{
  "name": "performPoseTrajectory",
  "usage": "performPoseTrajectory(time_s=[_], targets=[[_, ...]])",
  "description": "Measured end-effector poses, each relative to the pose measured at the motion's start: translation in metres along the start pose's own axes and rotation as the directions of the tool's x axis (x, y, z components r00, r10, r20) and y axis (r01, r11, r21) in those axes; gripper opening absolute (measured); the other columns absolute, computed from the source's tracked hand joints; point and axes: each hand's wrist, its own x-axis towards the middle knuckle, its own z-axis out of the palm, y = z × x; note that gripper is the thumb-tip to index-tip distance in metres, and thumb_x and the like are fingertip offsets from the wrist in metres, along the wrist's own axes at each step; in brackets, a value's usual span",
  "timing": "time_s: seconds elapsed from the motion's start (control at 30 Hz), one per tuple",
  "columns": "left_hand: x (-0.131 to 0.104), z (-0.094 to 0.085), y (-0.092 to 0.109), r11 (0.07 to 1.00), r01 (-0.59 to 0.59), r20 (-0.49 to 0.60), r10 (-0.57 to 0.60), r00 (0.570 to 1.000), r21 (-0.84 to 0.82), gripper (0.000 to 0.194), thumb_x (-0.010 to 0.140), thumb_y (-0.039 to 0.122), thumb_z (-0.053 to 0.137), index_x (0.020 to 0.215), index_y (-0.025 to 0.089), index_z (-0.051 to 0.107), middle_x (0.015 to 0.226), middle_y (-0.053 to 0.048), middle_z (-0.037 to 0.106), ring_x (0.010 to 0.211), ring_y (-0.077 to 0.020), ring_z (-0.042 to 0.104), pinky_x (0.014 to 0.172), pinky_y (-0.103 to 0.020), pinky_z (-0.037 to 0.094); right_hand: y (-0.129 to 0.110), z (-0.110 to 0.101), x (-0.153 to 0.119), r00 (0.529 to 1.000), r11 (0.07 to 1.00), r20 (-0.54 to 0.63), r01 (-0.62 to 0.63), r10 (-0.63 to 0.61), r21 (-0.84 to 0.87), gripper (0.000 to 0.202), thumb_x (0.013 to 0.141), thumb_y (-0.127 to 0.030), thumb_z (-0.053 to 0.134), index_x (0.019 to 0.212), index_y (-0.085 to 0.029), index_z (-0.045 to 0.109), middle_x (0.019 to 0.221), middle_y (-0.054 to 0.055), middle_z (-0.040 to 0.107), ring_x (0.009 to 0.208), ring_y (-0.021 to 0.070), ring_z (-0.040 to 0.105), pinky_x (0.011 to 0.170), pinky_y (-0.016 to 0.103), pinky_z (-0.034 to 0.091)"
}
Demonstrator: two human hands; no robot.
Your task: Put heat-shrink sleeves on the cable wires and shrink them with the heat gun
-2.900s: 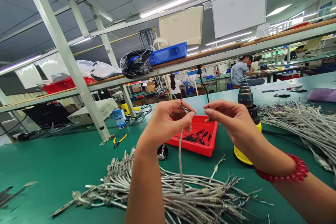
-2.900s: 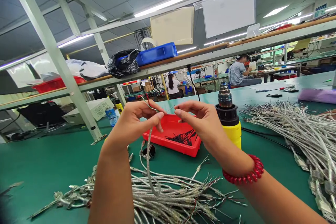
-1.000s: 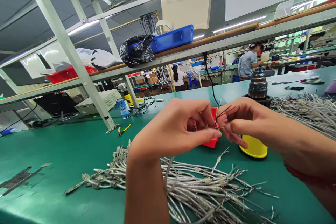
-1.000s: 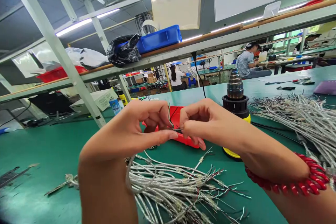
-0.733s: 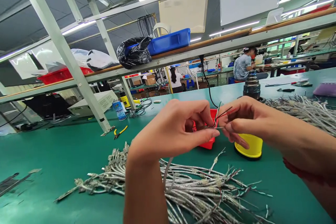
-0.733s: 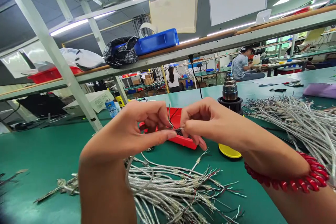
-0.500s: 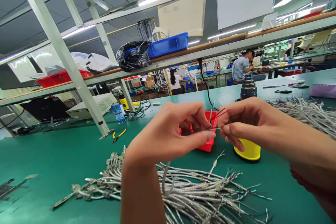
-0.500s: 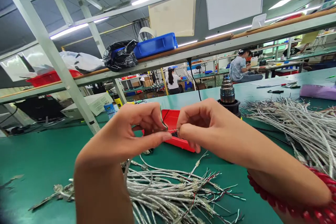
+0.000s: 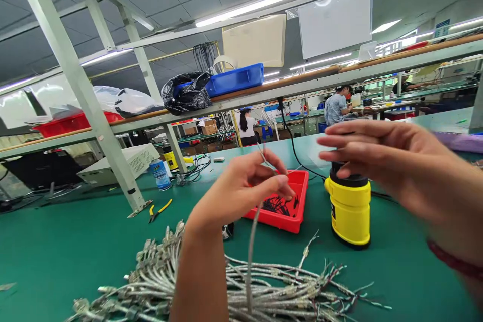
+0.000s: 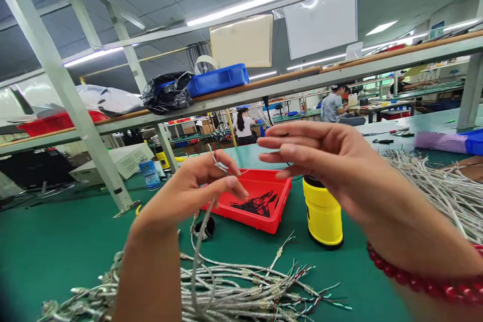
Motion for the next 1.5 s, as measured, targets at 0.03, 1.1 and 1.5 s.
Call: performPoseTrajectory(time_s=[0.03, 1.1, 1.5], targets=[[0.006, 0.006, -0.002, 0.999, 0.001, 0.008, -0.001, 1.0, -0.041, 0.012, 0.091, 0.025, 0.065, 0.09, 0.017, 0.056, 0.076, -0.004, 0.077, 0.072, -0.0112, 0.073, 0.059, -0.015, 0.052, 0.002, 0.006, -0.001, 0.999, 0.999, -0.01, 0.032, -0.032, 0.031, 0.019, 0.07, -0.031, 0.084, 0.088, -0.028, 0.08, 0.093, 0.002, 0.078, 0.07, 0.0146, 0.074, 0.059, 0.02, 0.06], [0.024, 0.051, 0.014, 0.972, -0.004, -0.385, -0.089, 0.919, -0.236, 0.016, 0.072, 0.034, 0.077, 0.075, 0.019, 0.075, 0.033, 0.006, 0.049, 0.027, -0.0085, 0.047, 0.03, -0.019, 0.019, 0.025, 0.036, -0.011, 0.897, 0.923, -0.245, 0.385, -0.368, 0.024, 0.009, 0.092, -0.03, 0.064, 0.09, -0.027, 0.072, 0.092, -0.002, 0.075, 0.081, 0.0133, 0.075, 0.076, 0.024, 0.065], [0.026, 0.05, 0.01, 0.968, -0.044, -0.399, -0.061, 0.915, -0.248, 0.011, 0.074, 0.031, 0.075, 0.074, 0.02, 0.073, 0.036, 0.005, 0.05, 0.029, -0.0084, 0.049, 0.03, -0.018, 0.015, 0.025, 0.035, -0.008, 0.921, 0.935, -0.199, 0.352, -0.335, 0.053, 0.009, 0.09, -0.034, 0.067, 0.088, -0.028, 0.073, 0.09, -0.003, 0.074, 0.081, 0.0116, 0.074, 0.074, 0.021, 0.064]])
